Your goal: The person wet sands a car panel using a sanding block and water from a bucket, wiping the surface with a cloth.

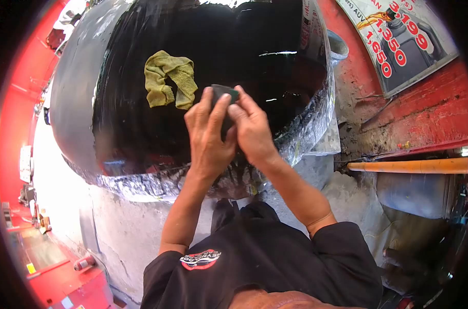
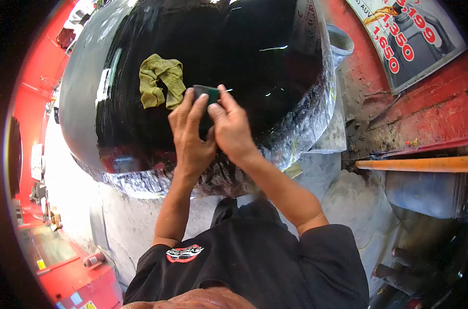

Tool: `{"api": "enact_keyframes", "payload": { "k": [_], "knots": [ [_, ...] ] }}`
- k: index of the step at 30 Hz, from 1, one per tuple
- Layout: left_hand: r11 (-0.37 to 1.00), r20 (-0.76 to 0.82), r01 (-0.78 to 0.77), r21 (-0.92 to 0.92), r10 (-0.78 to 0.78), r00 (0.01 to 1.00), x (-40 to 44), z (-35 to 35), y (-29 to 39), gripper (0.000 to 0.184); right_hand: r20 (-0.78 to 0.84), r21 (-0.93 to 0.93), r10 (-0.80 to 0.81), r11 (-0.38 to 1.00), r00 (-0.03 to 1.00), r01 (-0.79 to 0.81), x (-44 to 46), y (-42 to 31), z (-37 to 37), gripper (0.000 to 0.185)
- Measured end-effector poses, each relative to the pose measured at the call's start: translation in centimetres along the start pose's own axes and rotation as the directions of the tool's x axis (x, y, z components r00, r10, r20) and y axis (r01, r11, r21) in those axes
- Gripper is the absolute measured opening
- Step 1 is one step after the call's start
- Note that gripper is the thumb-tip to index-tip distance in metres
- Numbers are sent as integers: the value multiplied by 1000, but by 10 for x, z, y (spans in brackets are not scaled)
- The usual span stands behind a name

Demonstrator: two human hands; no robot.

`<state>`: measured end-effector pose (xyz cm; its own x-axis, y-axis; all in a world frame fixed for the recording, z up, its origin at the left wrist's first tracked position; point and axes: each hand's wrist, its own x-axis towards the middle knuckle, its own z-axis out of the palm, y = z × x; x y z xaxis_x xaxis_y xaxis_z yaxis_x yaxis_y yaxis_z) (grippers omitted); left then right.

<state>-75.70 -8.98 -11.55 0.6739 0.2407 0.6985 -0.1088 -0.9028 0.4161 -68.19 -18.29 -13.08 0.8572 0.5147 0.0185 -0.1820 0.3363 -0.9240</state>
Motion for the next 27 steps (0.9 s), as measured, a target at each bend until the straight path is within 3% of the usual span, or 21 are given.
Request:
{"api": "enact_keyframes", "payload": {
  "k": [3,5,7,10,13,15,17,20,23,27],
  "knots": [
    [969,84,126,-214,-111,990,-8,26,25,73,-13,-278,-211,940,977,199,20,5,-54,47],
    [900,120,243,-362,-213,970,-5,45,31,68,82,-692,-370,646,925,320,25,-22,-70,46],
    [790,168,345,-507,-302,938,1,59,28,66,186,-811,-530,393,827,434,37,-25,-80,45],
    [812,236,409,-416,-338,911,14,59,29,60,179,-851,-494,356,851,386,51,-35,-81,43],
    [918,103,203,-340,-178,979,20,55,16,53,302,-879,-459,205,836,430,59,-34,-89,44],
    [1000,59,-10,24,8,998,31,42,-10,47,283,-882,-418,242,863,405,57,-33,-89,47],
    [932,78,-115,344,94,993,51,20,-26,54,274,-895,-413,221,869,387,54,-33,-85,51],
    [792,165,-167,587,85,983,72,0,-83,68,290,-922,-435,114,853,371,38,-32,-68,52],
    [789,173,-190,584,108,979,93,-13,-148,56,367,-918,-466,-41,805,394,37,-17,-61,54],
    [797,140,-223,561,175,975,137,-13,-207,46,510,-844,-406,-69,758,531,8,-3,-54,55]
  ]
}}
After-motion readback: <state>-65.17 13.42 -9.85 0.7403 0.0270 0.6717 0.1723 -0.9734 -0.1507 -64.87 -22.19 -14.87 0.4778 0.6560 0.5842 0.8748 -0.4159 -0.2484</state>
